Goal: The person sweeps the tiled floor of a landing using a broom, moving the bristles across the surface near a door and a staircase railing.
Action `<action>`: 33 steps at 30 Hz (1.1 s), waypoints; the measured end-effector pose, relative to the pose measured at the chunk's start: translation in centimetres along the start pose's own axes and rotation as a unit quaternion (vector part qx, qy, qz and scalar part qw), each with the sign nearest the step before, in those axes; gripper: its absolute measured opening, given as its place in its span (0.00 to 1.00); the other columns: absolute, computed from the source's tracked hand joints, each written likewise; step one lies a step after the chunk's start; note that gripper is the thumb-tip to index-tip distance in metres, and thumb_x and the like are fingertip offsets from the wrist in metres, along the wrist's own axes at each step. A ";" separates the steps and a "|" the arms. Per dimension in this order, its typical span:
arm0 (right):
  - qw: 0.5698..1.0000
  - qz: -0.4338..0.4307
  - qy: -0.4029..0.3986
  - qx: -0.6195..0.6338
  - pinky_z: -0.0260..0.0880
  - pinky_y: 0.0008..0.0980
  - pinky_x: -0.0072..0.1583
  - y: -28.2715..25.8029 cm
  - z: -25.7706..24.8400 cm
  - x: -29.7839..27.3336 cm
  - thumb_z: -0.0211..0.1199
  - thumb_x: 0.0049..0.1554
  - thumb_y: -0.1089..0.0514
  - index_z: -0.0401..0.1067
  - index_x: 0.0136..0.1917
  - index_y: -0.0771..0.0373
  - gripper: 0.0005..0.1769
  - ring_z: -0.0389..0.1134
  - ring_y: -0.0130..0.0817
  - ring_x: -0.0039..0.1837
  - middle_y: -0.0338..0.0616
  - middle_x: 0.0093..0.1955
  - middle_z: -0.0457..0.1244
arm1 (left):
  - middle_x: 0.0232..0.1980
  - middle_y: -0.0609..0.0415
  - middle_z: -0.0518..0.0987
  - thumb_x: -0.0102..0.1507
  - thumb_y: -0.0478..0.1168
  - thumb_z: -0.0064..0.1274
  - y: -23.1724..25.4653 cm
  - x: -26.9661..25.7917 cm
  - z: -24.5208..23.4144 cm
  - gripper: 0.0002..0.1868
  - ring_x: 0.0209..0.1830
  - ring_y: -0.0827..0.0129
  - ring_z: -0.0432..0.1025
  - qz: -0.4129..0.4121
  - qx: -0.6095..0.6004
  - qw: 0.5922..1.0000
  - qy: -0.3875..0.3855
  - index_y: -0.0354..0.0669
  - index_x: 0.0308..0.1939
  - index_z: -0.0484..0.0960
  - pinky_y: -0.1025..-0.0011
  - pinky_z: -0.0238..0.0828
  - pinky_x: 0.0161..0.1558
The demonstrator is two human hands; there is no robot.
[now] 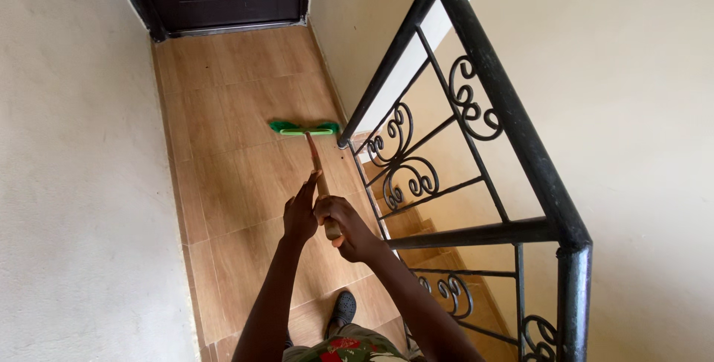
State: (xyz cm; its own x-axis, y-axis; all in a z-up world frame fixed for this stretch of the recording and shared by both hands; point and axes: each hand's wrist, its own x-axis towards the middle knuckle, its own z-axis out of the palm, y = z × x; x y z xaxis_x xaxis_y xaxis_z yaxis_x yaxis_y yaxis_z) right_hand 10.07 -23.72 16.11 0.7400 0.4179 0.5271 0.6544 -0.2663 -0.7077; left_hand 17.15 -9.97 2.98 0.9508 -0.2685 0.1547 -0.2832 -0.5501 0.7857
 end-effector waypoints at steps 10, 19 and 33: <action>0.999 0.000 0.031 -0.017 0.65 0.46 0.60 -1.2 -1.3 -1.9 0.30 0.64 0.19 0.60 0.50 0.63 0.44 0.63 0.46 0.53 0.51 0.48 0.59 | 0.73 0.50 0.71 0.66 0.39 0.50 0.9 0.5 1.9 0.30 0.69 0.52 0.69 0.092 0.001 0.995 0.031 0.51 0.74 0.65 0.57 0.68 0.61; 0.986 -0.005 0.165 0.005 0.71 0.38 0.54 -5.0 -4.0 -3.0 0.21 0.65 0.21 0.59 0.47 0.58 0.43 0.63 0.38 0.47 0.44 0.42 0.57 | 0.61 0.47 0.77 0.59 0.40 0.61 6.0 0.1 1.9 0.27 0.68 0.50 0.68 0.183 -0.034 0.978 0.092 0.45 0.62 0.72 0.53 0.64 0.66; 0.920 0.009 0.331 0.210 0.57 0.37 0.35 -19.2 -4.5 -7.5 0.51 0.60 0.21 0.66 0.34 0.58 0.38 0.57 0.33 0.28 0.39 0.27 0.59 | 0.29 0.50 0.70 0.63 0.71 0.44 12.8 -8.2 5.5 0.33 0.29 0.58 0.68 0.304 -0.353 0.885 -0.025 0.43 0.30 0.70 0.61 0.59 0.33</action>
State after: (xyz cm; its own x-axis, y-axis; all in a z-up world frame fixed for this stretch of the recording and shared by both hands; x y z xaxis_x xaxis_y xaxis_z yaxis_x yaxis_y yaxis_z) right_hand -7.37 -25.66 27.83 0.7739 -0.2410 0.5857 0.6259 0.1497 -0.7654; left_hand 5.01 -19.09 8.46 0.6389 -0.3887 0.6639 -0.5743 0.3331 0.7478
